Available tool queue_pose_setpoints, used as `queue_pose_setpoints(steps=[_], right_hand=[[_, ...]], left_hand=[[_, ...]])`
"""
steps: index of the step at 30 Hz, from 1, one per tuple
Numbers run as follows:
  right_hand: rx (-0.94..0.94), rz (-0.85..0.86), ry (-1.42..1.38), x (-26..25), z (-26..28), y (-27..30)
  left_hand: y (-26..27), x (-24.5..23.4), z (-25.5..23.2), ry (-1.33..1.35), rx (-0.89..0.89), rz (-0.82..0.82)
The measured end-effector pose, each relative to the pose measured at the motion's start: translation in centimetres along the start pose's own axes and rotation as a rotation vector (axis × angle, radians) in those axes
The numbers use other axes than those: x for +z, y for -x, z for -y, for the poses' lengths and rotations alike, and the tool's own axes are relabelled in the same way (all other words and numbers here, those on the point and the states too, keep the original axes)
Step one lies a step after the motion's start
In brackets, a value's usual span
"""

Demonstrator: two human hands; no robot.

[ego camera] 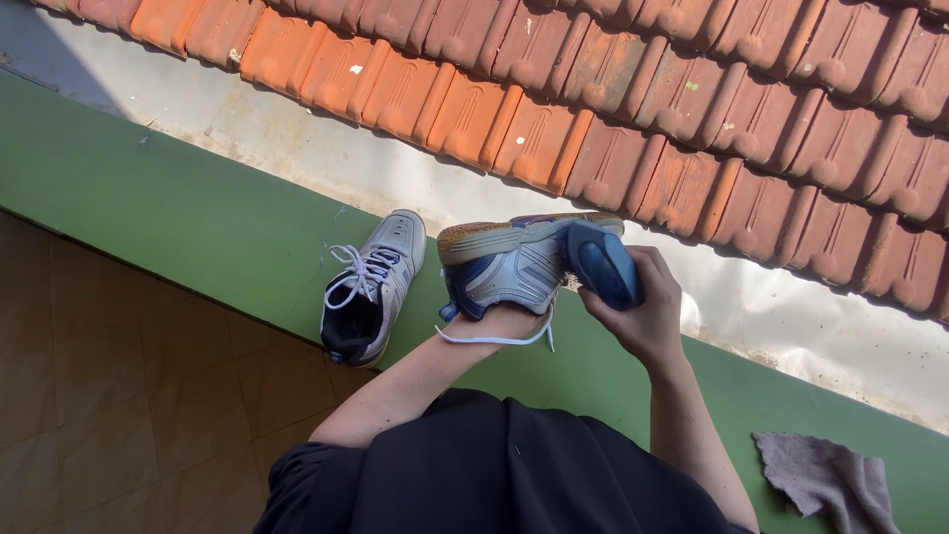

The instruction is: Brushing and cleaning various pairs of shoes on a balcony ledge.

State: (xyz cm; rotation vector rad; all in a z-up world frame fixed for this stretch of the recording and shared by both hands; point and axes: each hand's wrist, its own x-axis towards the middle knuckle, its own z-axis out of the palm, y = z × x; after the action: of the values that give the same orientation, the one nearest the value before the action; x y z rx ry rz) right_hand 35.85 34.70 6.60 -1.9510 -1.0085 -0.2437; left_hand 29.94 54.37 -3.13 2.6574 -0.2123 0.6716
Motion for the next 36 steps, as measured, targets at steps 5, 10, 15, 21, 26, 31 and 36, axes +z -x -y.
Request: queue_pose_setpoints(steps=[5, 10, 15, 21, 26, 31, 36], right_hand=[[-0.047, -0.011, -0.068, 1.6, 2.0, 1.0], [-0.166, 0.029, -0.079, 1.0, 0.9, 1.1], [0.038, -0.060, -0.102, 1.9, 0.4, 1.5], [-0.067, -0.014, -0.034, 0.4, -0.6, 0.7], [0.111, -0.040, -0.079, 1.1, -0.2, 1.2], [-0.196, 0.100, -0.068, -0.7, 1.8, 0.3], [-0.050, 0.094, -0.041, -1.4, -1.7, -0.2]], left_hand=[[-0.8, -2.5, -1.0, -0.006, 0.017, -0.051], [-0.6, -5.8, -2.4, -0.002, 0.029, -0.104], [-1.0, -7.1, -3.3, 0.007, 0.028, -0.161], [-1.0, -6.0, -3.1, 0.047, 0.008, -0.050], [-1.3, -4.7, -3.2, 0.084, -0.019, 0.014], [-1.2, -3.6, -3.4, 0.119, -0.039, 0.100], [-1.7, -3.1, -4.3, 0.209, -0.137, 0.099]])
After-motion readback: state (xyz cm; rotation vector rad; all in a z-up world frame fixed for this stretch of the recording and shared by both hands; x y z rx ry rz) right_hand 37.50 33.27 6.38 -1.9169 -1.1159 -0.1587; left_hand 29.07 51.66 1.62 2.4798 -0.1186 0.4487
